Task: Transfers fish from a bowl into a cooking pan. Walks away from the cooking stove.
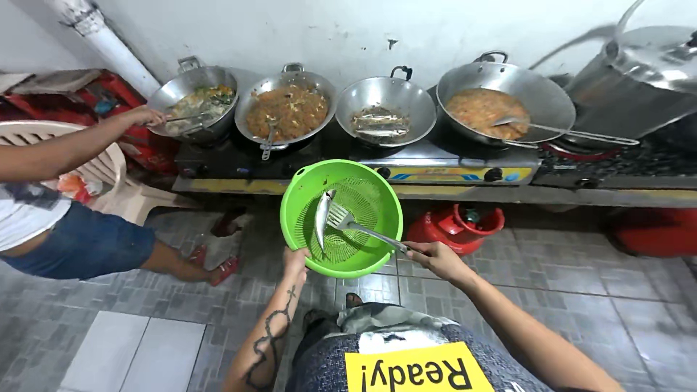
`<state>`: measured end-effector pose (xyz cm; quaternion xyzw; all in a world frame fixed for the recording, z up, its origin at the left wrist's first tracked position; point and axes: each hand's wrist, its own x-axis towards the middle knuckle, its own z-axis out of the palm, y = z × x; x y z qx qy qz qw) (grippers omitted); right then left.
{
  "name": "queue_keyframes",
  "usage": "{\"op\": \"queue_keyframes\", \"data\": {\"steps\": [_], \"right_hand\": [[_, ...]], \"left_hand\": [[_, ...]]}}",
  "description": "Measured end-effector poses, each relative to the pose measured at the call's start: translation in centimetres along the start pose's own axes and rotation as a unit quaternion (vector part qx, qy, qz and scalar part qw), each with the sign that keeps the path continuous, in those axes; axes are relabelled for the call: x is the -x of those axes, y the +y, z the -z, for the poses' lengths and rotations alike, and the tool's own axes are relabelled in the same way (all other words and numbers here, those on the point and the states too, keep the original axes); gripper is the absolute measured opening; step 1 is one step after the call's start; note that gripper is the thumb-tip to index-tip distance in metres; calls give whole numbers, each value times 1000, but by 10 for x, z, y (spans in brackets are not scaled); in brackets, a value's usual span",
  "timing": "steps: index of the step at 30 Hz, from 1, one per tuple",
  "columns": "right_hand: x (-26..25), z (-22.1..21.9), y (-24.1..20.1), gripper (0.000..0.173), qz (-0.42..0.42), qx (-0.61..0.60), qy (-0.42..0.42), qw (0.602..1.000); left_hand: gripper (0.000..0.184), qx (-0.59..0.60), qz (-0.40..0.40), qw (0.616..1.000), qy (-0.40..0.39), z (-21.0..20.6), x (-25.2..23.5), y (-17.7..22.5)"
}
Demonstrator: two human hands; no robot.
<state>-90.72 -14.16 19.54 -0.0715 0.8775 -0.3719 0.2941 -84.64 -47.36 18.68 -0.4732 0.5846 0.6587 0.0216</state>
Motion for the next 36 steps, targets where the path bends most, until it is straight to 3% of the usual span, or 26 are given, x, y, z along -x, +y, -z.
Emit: {"op": "queue_keyframes", "data": {"steps": [4,8,18,27,36], "right_hand": [[9,2,-1,37,-26,-15,33,999],[15,-9,-3,35,-37,-103,73,991],[26,-33,-58,32,-55,-241,189,950],[8,9,-121,30,-105,-272,280,915],[-75,55,-142,32,-135,-265,345,890]], "left_hand": [[57,-6,8,1000,-23,-10,-14,9],[59,-20,13,999,-48,-15,-35,24],[58,-83,7,989,-121,-13,-92,70],[65,-111,2,982,-154,-14,-124,92],[61,-113,21,980,-163,-4,-135,88]]}}
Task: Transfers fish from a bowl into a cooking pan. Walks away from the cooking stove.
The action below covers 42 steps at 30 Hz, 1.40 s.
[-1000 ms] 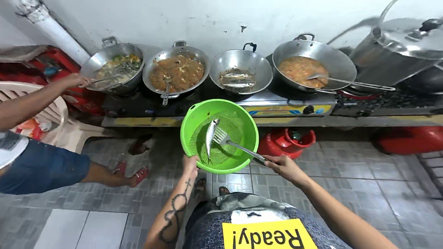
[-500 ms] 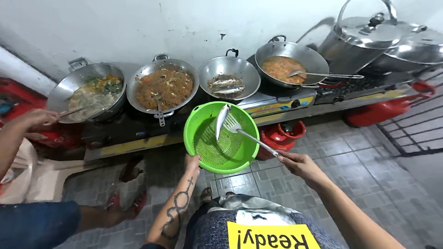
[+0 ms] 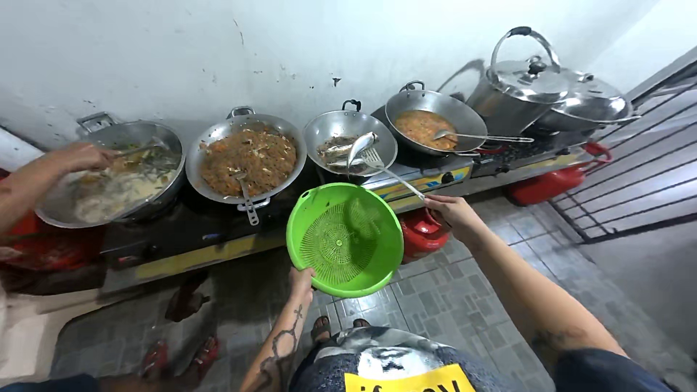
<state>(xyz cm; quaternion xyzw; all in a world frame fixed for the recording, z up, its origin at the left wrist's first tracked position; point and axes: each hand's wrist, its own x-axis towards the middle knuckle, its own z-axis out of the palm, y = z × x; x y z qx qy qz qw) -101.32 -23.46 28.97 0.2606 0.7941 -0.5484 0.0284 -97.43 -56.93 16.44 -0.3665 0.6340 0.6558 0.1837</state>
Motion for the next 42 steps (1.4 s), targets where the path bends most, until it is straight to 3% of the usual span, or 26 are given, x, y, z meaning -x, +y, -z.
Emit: {"op": "queue_keyframes", "data": {"steps": [8,18,23,27,33,39,42], "right_hand": [[-83,-55,-11,32,-17,-62,28,998],[-170,-92,-23,28,-47,-90,7,995],[-206,-102,-30,16,-82,-107,25,991],[-231,-105,-47,19,-91,-38,19,995],[-264,-107,-100,33,-90,174,-35,980],[-292,-91,-137,25,-41,288,-74,954],[-304,-72,-161,23,-16,382,-85,920]], "left_hand": [[56,16,17,999,27,25,-8,-7],[60,32,19,997,71,43,-17,-20],[59,17,27,994,107,42,-18,-20],[59,24,9,990,139,33,-19,-26],[61,86,41,982,161,24,-23,-35],[61,110,24,979,168,20,-14,-33],[59,115,26,976,184,19,-14,-33]]}}
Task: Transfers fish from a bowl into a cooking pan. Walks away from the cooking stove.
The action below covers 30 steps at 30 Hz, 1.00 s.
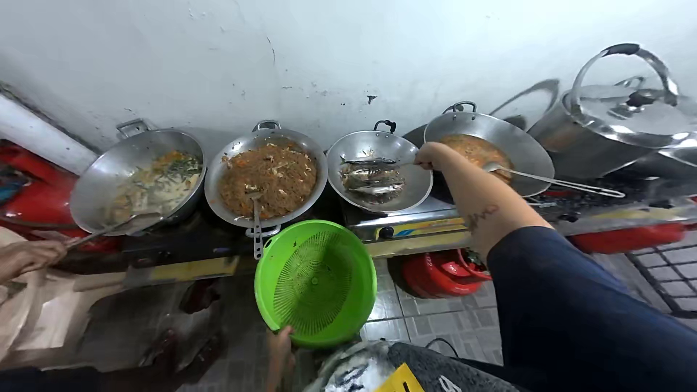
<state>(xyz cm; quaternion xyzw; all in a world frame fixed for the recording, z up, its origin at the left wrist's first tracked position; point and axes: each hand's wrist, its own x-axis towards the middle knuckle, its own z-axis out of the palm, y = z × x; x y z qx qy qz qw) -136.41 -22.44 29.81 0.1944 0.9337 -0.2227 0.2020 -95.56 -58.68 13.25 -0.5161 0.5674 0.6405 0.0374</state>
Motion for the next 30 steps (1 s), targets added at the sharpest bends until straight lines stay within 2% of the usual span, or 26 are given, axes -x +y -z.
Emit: {"op": "queue_keyframes", "data": {"steps": [3,6,9,15,22,25,30], "right_hand": [[37,30,-20,29,39,155,24,987],[74,23,-33,30,67,251,89,962],[71,-5,-29,22,93,265,107,954],[56,-43,-14,24,140,299,86,940],[55,-53,-3,22,137,310,75,938],[62,-47,-3,22,126,285,97,945],[112,-32,16,19,111,279,113,947]], "left_hand": [[60,20,3,1000,4,-1,3,1],[58,21,2,1000,11,-3,5,2],[55,13,1,1000,15,-5,8,0],[54,3,23,1000,15,-7,10,-7],[52,-7,27,999,19,-13,20,-4],[53,8,19,1000,18,-13,18,-3],[57,14,7,1000,14,-12,16,-7]]}}
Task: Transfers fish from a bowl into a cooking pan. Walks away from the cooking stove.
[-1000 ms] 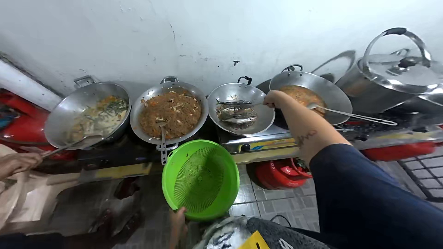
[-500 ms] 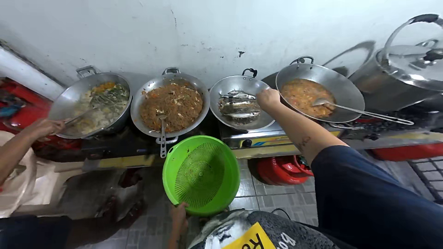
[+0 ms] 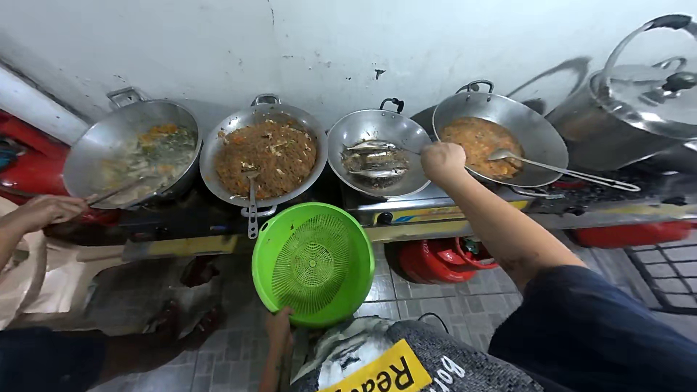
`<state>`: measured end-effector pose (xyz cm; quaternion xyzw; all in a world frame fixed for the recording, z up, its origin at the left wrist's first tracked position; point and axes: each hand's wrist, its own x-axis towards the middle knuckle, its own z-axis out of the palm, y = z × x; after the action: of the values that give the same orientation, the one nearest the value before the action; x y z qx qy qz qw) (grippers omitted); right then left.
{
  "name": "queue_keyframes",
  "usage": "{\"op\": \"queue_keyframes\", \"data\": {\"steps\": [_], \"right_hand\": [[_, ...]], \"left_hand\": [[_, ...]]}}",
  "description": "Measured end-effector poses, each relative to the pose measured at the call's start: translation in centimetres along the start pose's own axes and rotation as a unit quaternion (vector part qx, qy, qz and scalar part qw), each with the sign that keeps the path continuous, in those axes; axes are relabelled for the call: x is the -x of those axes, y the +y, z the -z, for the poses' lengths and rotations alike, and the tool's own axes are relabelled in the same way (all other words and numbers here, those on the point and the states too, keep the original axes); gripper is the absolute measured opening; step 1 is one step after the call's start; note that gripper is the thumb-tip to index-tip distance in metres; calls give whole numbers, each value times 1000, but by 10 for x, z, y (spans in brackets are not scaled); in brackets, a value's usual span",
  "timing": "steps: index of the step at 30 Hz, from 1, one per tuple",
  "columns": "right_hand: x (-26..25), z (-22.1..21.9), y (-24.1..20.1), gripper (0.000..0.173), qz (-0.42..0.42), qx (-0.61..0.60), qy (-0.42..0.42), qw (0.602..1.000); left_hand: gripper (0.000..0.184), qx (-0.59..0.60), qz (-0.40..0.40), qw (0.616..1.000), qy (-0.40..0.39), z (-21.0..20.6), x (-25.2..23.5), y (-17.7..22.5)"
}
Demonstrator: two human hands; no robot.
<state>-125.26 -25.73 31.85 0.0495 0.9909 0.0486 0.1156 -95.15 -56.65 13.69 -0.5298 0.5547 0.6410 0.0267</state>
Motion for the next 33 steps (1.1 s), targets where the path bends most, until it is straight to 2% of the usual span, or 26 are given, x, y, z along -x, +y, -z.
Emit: {"op": "queue_keyframes", "data": {"steps": [3,8,17,26,33], "right_hand": [[25,0,9,21,-8,36,-24,999],[27,-19,8,18,-18,51,-57,997],[42,-27,9,19,17,81,-45,996],[18,-17,-4,19,-10,22,-30,999],[3,-35,-13,22,3,37,-47,998]], "left_hand": [[55,0,-3,1000,1,0,1,-1],[53,-2,-34,999,-18,-1,-2,-4],[62,23,-27,999,-30,-4,-1,-6],[62,14,-12,1000,-12,-1,4,-7],[63,8,-5,1000,-3,2,7,-8]]}}
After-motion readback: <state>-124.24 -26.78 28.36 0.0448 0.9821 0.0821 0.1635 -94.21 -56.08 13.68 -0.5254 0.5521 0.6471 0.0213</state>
